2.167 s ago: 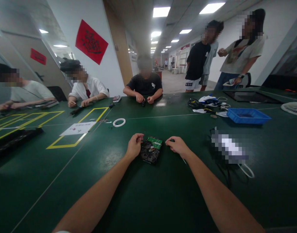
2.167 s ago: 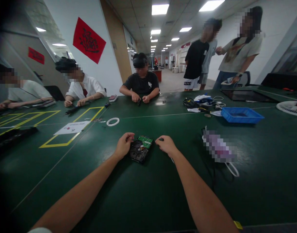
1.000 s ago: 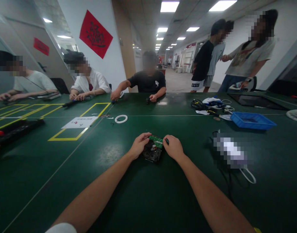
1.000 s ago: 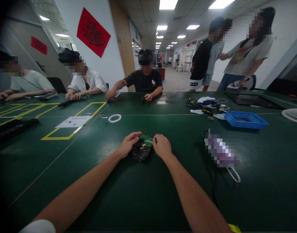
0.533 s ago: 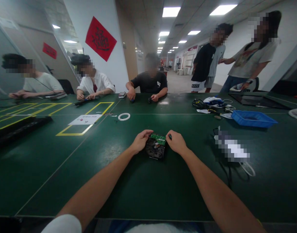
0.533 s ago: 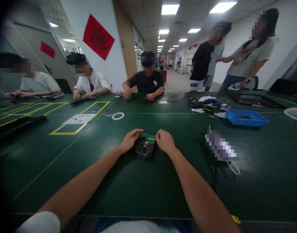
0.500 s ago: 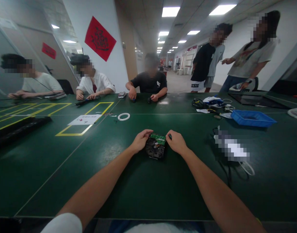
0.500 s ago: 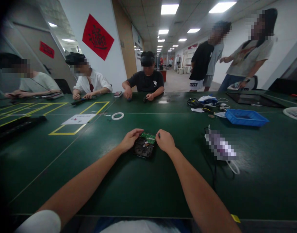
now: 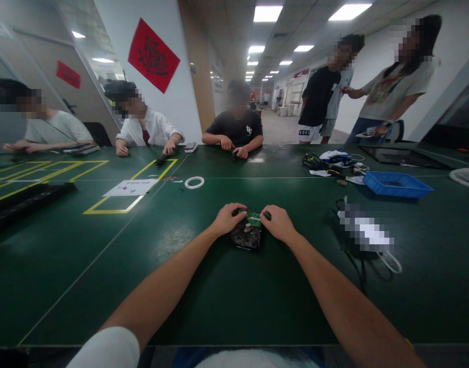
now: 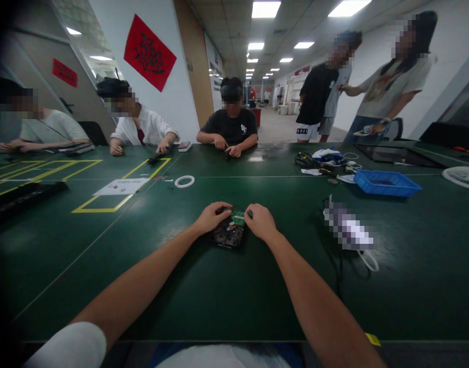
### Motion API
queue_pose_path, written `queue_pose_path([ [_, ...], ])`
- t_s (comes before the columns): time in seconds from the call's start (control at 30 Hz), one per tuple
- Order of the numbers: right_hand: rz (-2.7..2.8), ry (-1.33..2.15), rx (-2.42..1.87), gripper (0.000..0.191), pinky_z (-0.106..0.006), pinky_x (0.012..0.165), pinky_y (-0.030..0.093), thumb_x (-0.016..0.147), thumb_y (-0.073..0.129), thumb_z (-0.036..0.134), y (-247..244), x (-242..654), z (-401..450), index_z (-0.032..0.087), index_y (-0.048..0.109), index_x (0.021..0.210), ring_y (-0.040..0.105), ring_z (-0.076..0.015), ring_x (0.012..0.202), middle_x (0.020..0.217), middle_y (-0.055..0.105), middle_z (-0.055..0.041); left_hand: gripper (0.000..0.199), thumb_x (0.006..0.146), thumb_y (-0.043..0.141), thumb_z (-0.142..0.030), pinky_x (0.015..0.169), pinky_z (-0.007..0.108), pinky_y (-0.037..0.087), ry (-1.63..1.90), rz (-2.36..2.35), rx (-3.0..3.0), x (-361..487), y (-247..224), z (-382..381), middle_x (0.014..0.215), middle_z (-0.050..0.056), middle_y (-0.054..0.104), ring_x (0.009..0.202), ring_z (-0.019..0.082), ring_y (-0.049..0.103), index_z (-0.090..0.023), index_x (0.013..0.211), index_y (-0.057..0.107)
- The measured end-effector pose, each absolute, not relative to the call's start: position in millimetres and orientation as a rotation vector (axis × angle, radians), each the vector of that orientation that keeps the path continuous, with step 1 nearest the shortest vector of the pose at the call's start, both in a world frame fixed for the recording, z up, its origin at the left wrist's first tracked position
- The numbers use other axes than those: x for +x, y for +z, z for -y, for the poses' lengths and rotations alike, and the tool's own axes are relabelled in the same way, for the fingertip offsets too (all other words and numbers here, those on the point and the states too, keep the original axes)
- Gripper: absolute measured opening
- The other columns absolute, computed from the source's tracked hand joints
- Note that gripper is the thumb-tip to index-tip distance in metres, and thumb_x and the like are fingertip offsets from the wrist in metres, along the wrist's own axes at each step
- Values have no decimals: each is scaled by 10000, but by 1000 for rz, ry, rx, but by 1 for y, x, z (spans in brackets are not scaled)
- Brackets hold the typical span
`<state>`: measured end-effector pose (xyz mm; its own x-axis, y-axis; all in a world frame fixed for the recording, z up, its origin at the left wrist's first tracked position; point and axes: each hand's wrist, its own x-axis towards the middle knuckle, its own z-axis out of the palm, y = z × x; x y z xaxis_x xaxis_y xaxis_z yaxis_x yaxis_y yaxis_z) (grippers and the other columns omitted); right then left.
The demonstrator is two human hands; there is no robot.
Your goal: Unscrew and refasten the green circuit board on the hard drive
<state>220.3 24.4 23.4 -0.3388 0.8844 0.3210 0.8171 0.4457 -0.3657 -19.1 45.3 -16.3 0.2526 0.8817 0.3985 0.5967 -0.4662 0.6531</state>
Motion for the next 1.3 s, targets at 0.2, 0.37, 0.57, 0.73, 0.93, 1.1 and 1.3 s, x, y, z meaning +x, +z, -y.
queue_pose_path([
  [0.2,2264,120,-1479,142,-272,770,432,944,569,268,26,215,-21,200,683,892,621,-177,866,971,686,-58,247,896,680,-332,934,360,499,1043,-1359,2177,-19,-18,-48,1085,37,731,1002,211,647,-248,1116,754],
  [0.37,2324,27,-1523,173,-279,711,418,966,541,306,29,212,-19,210,674,914,625,-184,834,964,690,-55,237,894,679,-314,940,363,496,1046,-1364,2180,-18,-19,-50,1083,40,731,1011,212,640,-239,1106,753],
  [0.57,2369,-45,-1590,188,-284,691,418,977,518,309,35,207,-15,207,673,949,640,-198,828,968,704,-63,228,890,675,-299,955,376,494,1023,-1393,2186,-16,-20,-51,1070,43,724,998,214,636,-233,1096,750],
  [0.73,2392,10,-1634,222,-289,727,441,992,495,322,38,205,-13,203,682,1004,650,-206,872,1028,708,-83,214,895,668,-297,987,385,477,1018,-1393,2198,-16,-18,-50,1091,37,727,1033,220,633,-238,1087,745],
  [0.93,2431,1,-1608,245,-302,736,448,994,489,337,40,204,-8,196,689,1014,658,-215,869,1040,711,-103,211,901,660,-300,982,388,470,1012,-1392,2226,-16,-16,-48,1087,33,730,1022,222,635,-237,1086,740],
  [1.1,2441,39,-1508,216,-298,695,442,979,526,322,41,207,-6,202,698,932,653,-211,820,985,720,-97,218,907,654,-307,996,393,468,996,-1401,2212,-17,-14,-46,1097,37,726,1040,226,630,-238,1096,737],
  [1.3,2366,145,-1457,199,-289,742,448,957,557,323,39,214,-10,215,716,907,656,-196,847,973,731,-69,223,908,653,-306,987,395,473,1006,-1407,2217,-18,-16,-46,1085,40,723,1031,225,631,-238,1105,733],
])
